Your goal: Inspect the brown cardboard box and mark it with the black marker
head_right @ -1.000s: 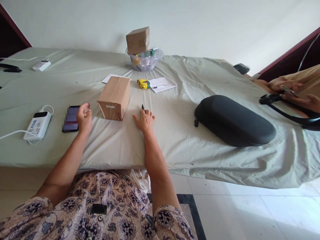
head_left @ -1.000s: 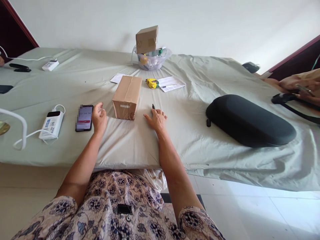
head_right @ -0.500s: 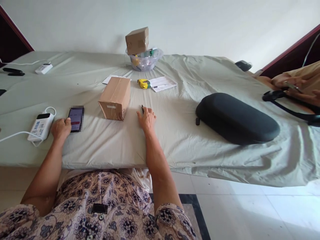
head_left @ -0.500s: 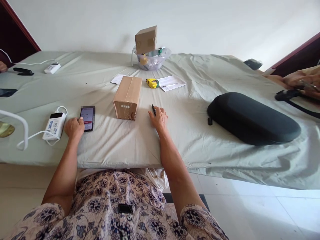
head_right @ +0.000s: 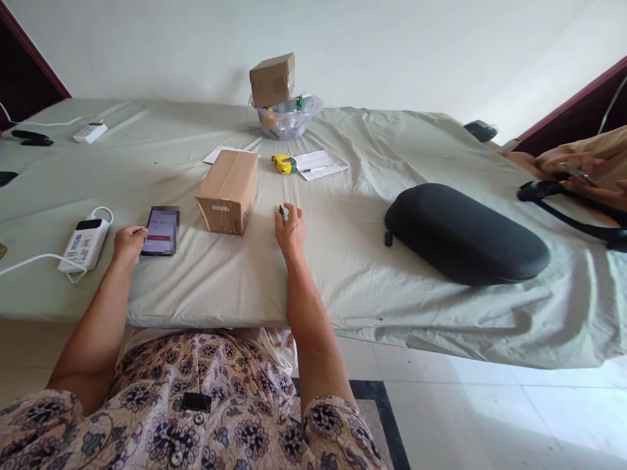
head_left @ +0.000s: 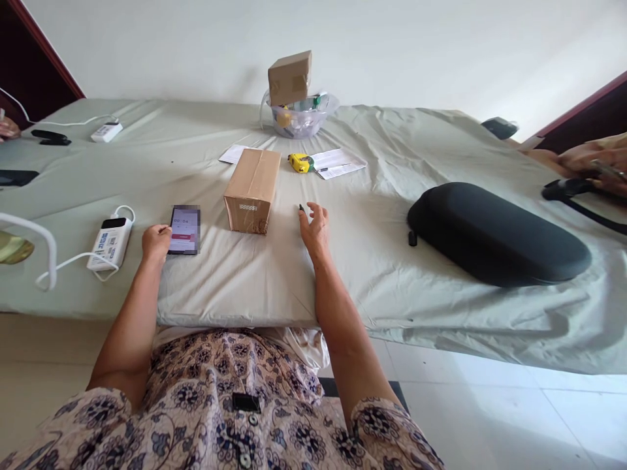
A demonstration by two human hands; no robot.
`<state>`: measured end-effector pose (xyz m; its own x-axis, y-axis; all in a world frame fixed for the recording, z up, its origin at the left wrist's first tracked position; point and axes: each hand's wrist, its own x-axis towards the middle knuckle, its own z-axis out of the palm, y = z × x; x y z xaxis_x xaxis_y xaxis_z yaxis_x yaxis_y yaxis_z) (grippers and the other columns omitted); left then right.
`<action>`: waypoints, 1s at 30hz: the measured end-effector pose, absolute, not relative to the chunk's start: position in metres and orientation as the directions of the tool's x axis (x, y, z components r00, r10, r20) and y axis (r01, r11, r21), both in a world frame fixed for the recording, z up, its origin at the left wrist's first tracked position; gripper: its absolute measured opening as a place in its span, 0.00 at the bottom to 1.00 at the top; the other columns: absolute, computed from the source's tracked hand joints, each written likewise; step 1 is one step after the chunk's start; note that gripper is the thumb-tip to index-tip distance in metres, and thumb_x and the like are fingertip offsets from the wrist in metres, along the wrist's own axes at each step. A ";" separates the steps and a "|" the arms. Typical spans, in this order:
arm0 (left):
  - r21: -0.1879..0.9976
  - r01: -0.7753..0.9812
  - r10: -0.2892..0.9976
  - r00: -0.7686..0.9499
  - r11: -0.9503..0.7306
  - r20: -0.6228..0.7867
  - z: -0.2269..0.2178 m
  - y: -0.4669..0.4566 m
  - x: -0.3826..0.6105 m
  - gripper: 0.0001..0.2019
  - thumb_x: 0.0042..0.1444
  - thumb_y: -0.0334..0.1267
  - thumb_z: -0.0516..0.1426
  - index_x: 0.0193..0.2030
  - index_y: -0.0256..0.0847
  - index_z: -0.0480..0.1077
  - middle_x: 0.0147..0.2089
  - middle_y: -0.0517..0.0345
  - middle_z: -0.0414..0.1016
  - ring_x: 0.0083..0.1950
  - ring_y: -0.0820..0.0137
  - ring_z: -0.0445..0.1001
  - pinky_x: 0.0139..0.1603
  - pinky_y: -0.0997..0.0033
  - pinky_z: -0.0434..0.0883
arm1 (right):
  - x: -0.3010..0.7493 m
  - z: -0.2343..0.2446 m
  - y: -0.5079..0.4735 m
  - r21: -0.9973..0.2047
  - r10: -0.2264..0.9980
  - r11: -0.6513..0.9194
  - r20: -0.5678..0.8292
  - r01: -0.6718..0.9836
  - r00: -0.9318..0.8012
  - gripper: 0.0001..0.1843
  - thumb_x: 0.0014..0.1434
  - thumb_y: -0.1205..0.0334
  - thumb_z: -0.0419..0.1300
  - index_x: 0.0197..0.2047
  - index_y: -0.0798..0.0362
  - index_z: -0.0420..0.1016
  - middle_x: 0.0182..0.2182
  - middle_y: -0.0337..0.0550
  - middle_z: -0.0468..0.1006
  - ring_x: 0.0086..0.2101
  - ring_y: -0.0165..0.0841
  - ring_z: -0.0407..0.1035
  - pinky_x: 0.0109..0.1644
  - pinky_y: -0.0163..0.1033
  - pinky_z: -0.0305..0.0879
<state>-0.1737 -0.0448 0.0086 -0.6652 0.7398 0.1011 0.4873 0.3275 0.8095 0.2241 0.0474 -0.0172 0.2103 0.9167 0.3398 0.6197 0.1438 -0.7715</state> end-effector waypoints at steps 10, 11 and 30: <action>0.988 -0.147 0.626 -0.767 0.036 -0.137 0.035 -0.076 -0.130 0.11 0.38 0.33 0.60 0.32 0.38 0.68 0.26 0.65 0.72 0.27 0.76 0.70 0.29 0.76 0.70 | 0.220 0.009 0.036 -0.925 0.959 0.131 0.209 0.356 0.190 0.17 0.63 0.45 0.56 0.38 0.51 0.73 0.29 0.41 0.78 0.30 0.30 0.72 0.41 0.39 0.70; 0.981 -0.194 0.652 -0.742 0.009 -0.153 0.036 -0.085 -0.126 0.13 0.36 0.33 0.62 0.33 0.38 0.68 0.26 0.65 0.73 0.26 0.75 0.71 0.29 0.75 0.71 | 0.219 0.013 0.033 -0.943 0.975 0.148 0.190 0.297 0.117 0.20 0.63 0.42 0.56 0.35 0.51 0.72 0.28 0.40 0.77 0.28 0.29 0.71 0.37 0.36 0.68; 0.817 -0.577 0.988 -0.110 0.028 -0.112 0.026 -0.107 0.001 0.22 0.42 0.44 0.73 0.39 0.41 0.70 0.35 0.62 0.80 0.41 0.65 0.82 0.46 0.63 0.79 | 0.192 0.035 -0.011 -0.860 0.156 0.010 -0.504 0.511 -0.850 0.35 0.40 0.43 0.77 0.45 0.61 0.80 0.36 0.51 0.85 0.37 0.38 0.79 0.32 0.35 0.73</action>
